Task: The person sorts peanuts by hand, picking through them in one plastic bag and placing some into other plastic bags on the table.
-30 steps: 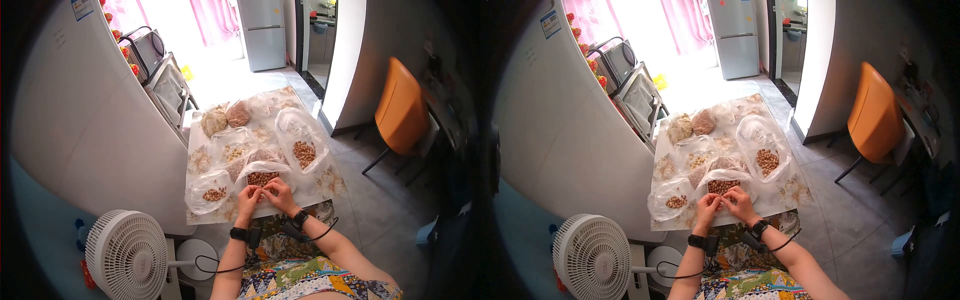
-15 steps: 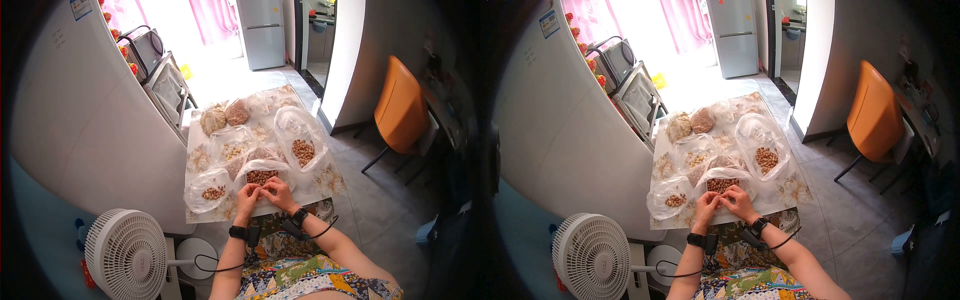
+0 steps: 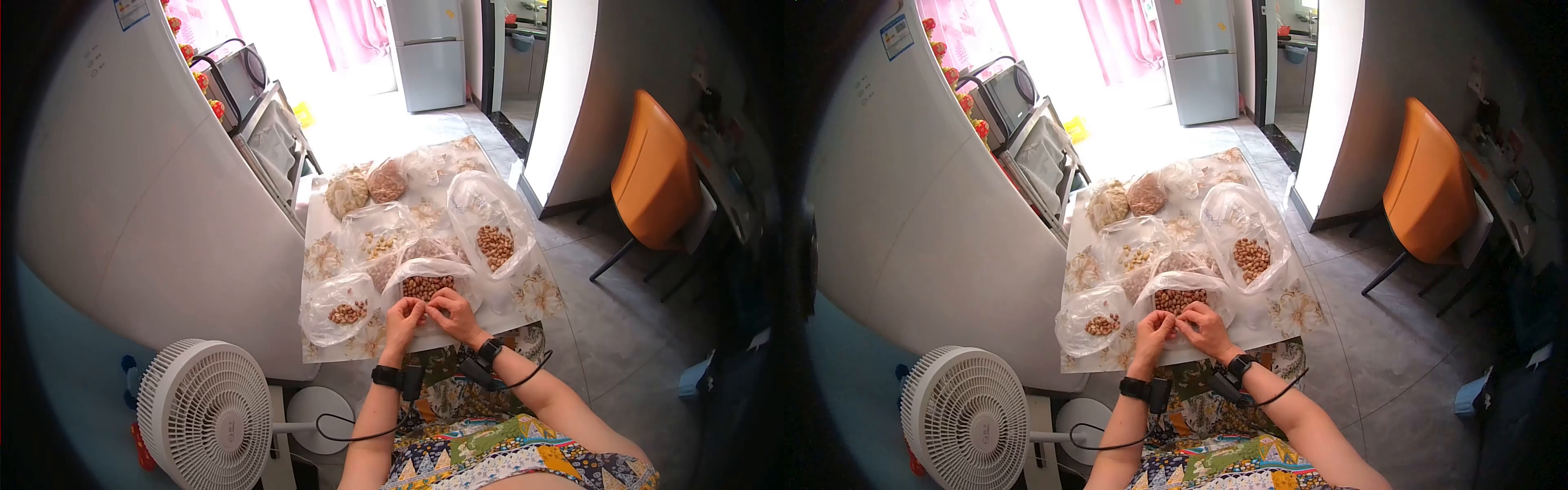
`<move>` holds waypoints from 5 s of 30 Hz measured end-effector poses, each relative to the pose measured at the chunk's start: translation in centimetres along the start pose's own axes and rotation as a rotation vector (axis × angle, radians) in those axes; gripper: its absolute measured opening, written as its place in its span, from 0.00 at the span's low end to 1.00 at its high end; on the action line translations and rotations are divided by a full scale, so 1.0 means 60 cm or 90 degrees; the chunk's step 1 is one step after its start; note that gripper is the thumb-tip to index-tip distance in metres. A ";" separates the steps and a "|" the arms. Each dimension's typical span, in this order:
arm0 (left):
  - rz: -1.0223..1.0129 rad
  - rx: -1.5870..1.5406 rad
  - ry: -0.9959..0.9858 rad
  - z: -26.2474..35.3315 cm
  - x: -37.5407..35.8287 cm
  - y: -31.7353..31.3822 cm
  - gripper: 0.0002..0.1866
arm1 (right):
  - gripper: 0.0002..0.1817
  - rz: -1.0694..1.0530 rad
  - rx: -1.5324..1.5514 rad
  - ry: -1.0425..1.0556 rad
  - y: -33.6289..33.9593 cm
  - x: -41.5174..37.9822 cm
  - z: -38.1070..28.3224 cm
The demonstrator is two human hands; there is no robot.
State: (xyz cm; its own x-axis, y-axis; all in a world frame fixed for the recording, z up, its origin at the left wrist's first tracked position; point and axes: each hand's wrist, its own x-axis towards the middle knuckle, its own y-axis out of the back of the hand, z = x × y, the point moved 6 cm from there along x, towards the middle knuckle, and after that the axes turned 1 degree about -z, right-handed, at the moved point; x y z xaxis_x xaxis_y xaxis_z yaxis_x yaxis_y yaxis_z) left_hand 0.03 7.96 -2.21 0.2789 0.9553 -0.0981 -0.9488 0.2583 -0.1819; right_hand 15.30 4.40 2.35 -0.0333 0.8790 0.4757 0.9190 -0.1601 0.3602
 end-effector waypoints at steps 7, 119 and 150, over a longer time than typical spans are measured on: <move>-0.040 0.021 -0.005 0.019 -0.008 -0.005 0.11 | 0.07 0.012 -0.014 0.000 0.002 -0.004 0.002; -0.034 -0.050 0.039 0.008 -0.003 0.005 0.07 | 0.07 0.012 0.028 0.011 0.006 0.001 -0.028; -0.070 0.063 0.050 0.006 0.001 -0.007 0.16 | 0.05 0.027 0.124 -0.086 0.017 0.003 0.001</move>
State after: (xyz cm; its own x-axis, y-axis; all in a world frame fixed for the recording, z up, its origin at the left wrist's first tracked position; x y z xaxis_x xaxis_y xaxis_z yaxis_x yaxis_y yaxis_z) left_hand 0.39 7.94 -1.76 0.3883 0.9076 -0.1595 -0.9211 0.3767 -0.0987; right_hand 16.24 4.42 2.73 0.0482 0.9277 0.3703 0.9772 -0.1206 0.1748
